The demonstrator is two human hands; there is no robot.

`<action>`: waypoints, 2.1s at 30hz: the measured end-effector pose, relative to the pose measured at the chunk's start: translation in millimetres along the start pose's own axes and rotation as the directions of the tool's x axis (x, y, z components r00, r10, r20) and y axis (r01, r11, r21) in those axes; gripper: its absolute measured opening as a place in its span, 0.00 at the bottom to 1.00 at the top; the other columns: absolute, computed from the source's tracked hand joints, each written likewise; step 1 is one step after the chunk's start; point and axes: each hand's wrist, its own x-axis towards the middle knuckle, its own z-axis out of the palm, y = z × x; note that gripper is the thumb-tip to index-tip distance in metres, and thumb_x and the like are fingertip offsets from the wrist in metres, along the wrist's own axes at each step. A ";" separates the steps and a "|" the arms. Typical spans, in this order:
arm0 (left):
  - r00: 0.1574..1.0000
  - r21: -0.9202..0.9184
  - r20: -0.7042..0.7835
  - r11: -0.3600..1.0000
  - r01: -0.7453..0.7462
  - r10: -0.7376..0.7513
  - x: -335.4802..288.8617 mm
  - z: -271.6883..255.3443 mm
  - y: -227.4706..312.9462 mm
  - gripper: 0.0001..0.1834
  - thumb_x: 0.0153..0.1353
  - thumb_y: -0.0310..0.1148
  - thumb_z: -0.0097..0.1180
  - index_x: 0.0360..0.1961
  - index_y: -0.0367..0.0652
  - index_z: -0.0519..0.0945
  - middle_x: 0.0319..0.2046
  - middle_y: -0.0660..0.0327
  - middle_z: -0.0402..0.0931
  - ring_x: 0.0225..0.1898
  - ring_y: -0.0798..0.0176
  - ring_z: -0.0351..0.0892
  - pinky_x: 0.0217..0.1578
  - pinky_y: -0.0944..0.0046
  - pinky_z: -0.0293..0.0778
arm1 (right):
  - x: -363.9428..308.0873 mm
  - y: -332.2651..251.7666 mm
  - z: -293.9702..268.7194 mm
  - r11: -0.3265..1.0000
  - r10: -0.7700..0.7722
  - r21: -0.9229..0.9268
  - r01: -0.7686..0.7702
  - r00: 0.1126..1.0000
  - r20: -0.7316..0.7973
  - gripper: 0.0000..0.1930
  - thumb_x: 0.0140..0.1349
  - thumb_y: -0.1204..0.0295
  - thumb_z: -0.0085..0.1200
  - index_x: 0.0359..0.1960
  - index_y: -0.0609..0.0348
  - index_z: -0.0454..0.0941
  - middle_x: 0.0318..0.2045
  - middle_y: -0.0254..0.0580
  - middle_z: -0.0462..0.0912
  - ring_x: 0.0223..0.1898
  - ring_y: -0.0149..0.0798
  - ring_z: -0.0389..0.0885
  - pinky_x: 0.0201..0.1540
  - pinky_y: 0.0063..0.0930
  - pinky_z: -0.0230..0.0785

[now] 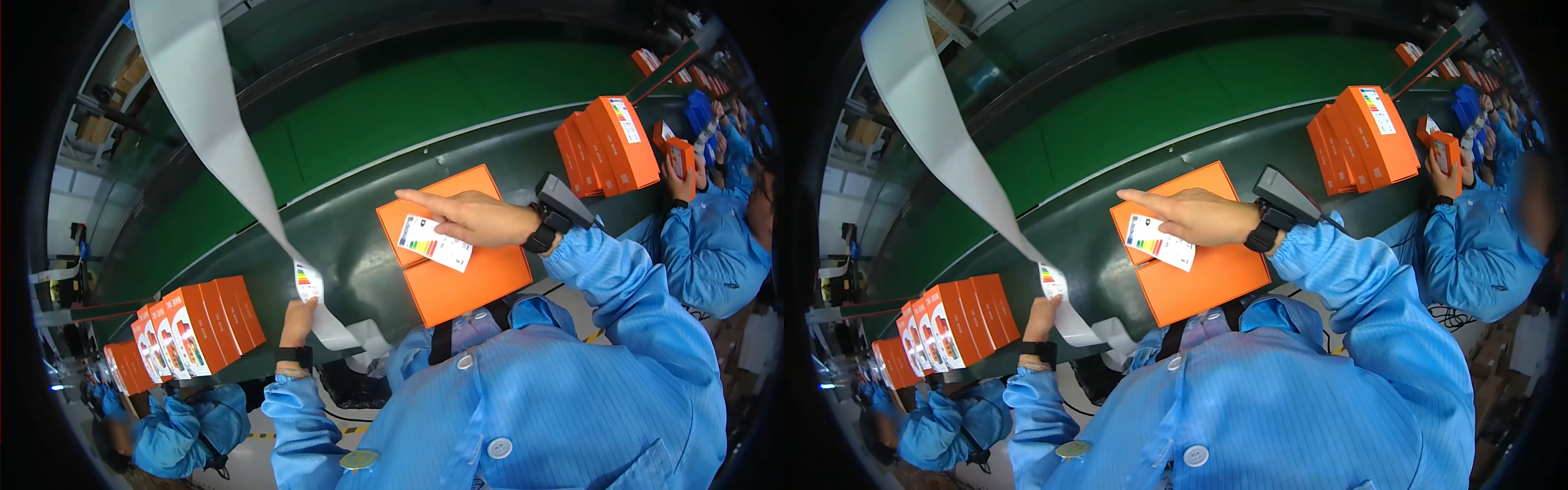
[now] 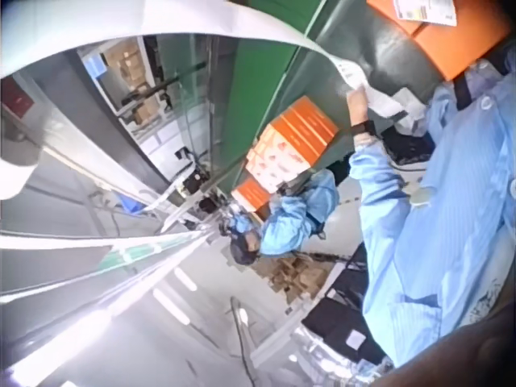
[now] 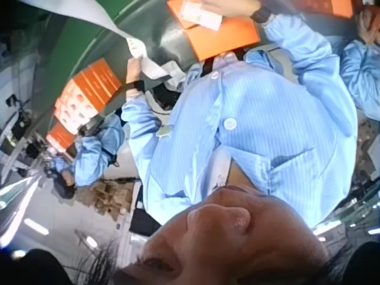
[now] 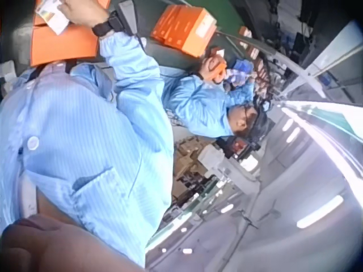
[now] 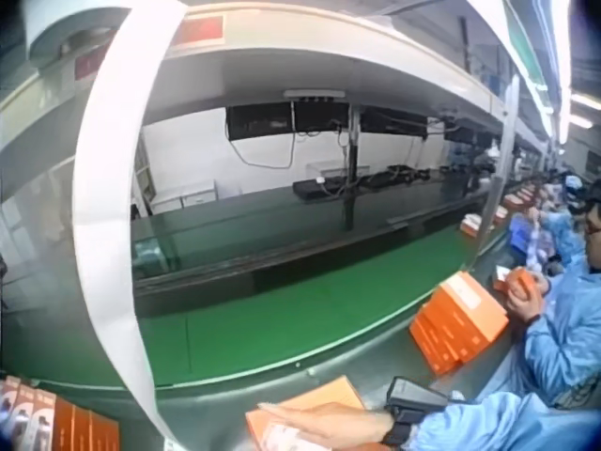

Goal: Applying energy labels from a roll to orange product boxes on an assembly line.

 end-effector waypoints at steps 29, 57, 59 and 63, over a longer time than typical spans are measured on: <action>0.856 -0.485 -0.492 0.766 -0.421 0.159 45.2 28.2 33.6 0.12 0.50 0.20 0.46 0.38 0.32 0.70 0.28 0.58 0.72 0.28 0.61 0.72 0.31 0.65 0.69 | 49.4 23.6 -36.9 0.733 0.086 0.676 -0.081 0.996 0.026 0.07 0.59 0.74 0.49 0.38 0.58 0.70 0.38 0.35 0.74 0.40 0.27 0.73 0.44 0.20 0.67; 0.573 0.334 -0.756 0.939 -0.078 0.316 58.2 24.1 -46.5 0.17 0.57 0.35 0.46 0.47 0.42 0.74 0.52 0.48 0.65 0.55 0.45 0.61 0.53 0.48 0.55 | 69.8 17.2 -5.2 0.990 0.079 0.097 -0.098 0.981 0.179 0.14 0.57 0.74 0.49 0.45 0.62 0.73 0.39 0.44 0.77 0.38 0.35 0.75 0.41 0.26 0.67; 0.481 0.145 -0.794 0.885 -0.443 0.371 42.2 9.4 -23.0 0.15 0.57 0.28 0.44 0.44 0.35 0.74 0.42 0.46 0.73 0.45 0.49 0.71 0.48 0.57 0.62 | 74.1 26.6 1.3 0.994 0.057 0.080 -0.072 0.983 0.177 0.18 0.56 0.74 0.49 0.50 0.59 0.70 0.41 0.45 0.77 0.39 0.36 0.75 0.41 0.27 0.67; 0.781 -0.433 -0.608 0.766 -0.475 0.141 -34.4 24.4 64.5 0.10 0.56 0.27 0.51 0.38 0.34 0.76 0.32 0.62 0.74 0.34 0.70 0.71 0.37 0.70 0.67 | 65.7 25.2 -2.0 0.989 0.147 0.006 -0.147 0.987 0.066 0.25 0.55 0.76 0.50 0.56 0.52 0.64 0.27 0.39 0.76 0.28 0.30 0.73 0.34 0.24 0.68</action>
